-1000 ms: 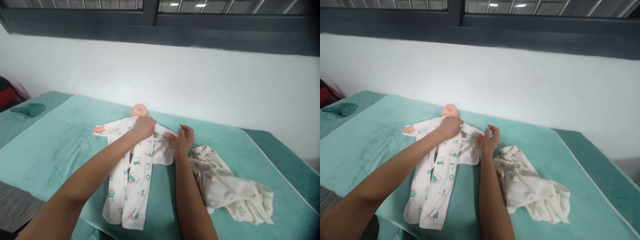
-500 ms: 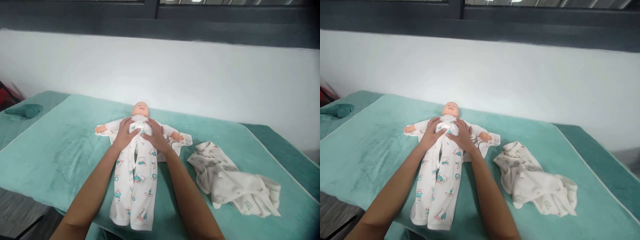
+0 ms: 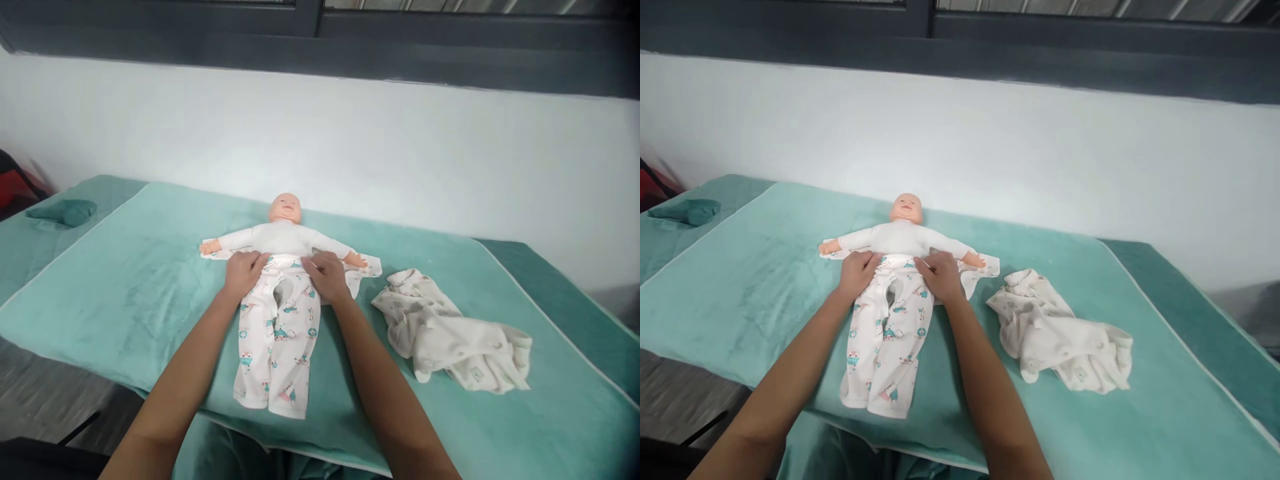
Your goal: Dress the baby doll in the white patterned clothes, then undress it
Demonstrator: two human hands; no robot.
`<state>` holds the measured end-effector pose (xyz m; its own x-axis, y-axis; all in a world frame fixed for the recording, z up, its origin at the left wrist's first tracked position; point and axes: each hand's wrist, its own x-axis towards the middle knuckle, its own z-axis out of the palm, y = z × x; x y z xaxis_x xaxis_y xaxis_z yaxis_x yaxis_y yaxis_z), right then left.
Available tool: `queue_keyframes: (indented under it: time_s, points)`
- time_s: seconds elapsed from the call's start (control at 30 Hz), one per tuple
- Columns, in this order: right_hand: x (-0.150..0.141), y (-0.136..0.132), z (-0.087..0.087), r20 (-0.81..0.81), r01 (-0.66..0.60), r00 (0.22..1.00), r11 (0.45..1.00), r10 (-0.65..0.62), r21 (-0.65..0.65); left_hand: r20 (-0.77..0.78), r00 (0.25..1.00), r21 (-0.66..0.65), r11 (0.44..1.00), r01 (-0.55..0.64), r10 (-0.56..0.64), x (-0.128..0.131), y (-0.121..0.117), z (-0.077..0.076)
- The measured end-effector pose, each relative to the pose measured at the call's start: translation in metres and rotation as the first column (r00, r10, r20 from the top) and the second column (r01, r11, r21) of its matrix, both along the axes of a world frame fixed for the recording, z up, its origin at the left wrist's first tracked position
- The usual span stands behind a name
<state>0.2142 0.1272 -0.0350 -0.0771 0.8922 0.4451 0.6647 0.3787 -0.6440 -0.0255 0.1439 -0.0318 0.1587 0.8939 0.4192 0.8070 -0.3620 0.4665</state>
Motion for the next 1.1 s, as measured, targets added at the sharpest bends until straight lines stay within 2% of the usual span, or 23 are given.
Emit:
queue_keyframes:
  time_s: [0.07, 0.17, 0.27, 0.33, 0.47, 0.57, 0.67, 0.7, 0.77, 0.87, 0.93, 1.0, 1.1]
  points:
    - [0.007, -0.005, -0.002, -0.02, -0.036, 0.999, 0.99, 0.034, -0.134, 0.028, 0.999, -0.087, 0.996, 0.034, -0.032, -0.012, -0.008, -0.001]
    - [0.018, -0.018, -0.003, -0.095, -0.153, 0.987, 0.935, 0.129, -0.319, 0.16, 0.967, -0.222, 0.948, 0.229, -0.196, -0.032, -0.021, 0.001]
    - [0.022, -0.033, -0.002, -0.12, -0.258, 0.966, 0.897, 0.229, -0.359, 0.278, 0.904, -0.299, 0.865, 0.402, -0.324, -0.046, -0.032, 0.003]
    - [0.02, -0.041, -0.003, -0.064, -0.225, 0.974, 0.922, 0.217, -0.314, 0.27, 0.908, -0.28, 0.876, 0.392, -0.321, -0.047, -0.037, 0.002]
    - [0.004, -0.052, -0.013, 0.109, -0.021, 0.993, 0.987, 0.039, -0.158, 0.072, 0.973, -0.113, 0.968, 0.225, -0.217, -0.039, -0.047, -0.011]
    - [-0.009, -0.056, -0.019, 0.164, 0.146, 0.977, 0.989, -0.139, -0.031, -0.05, 0.994, -0.026, 0.995, 0.091, -0.092, -0.032, -0.052, -0.023]
    - [-0.017, -0.058, -0.018, 0.159, 0.211, 0.965, 0.978, -0.208, -0.001, -0.005, 1.0, -0.052, 0.999, 0.008, -0.009, -0.029, -0.052, -0.027]
    - [-0.018, -0.059, -0.017, 0.135, 0.206, 0.97, 0.978, -0.201, -0.028, 0.043, 0.999, -0.085, 0.996, 0.016, -0.012, -0.03, -0.052, -0.025]
    - [-0.015, -0.062, -0.014, 0.047, 0.148, 0.989, 0.981, -0.143, -0.128, 0.175, 0.982, -0.161, 0.982, 0.103, -0.075, -0.034, -0.052, -0.019]
    - [-0.005, -0.071, -0.011, -0.094, -0.074, 0.994, 0.963, 0.051, -0.259, 0.324, 0.925, -0.279, 0.914, 0.295, -0.2, -0.045, -0.058, -0.007]
    - [0.002, -0.079, -0.011, -0.098, -0.204, 0.978, 0.94, 0.183, -0.273, 0.336, 0.907, -0.339, 0.867, 0.366, -0.252, -0.052, -0.066, -0.002]
    - [0.003, -0.086, -0.012, -0.036, -0.219, 0.975, 0.939, 0.217, -0.264, 0.311, 0.905, -0.326, 0.862, 0.389, -0.291, -0.055, -0.073, -0.001]
    - [-0.006, -0.096, -0.017, 0.074, -0.091, 0.991, 0.966, 0.112, -0.241, 0.231, 0.919, -0.24, 0.897, 0.372, -0.32, -0.054, -0.082, -0.008]
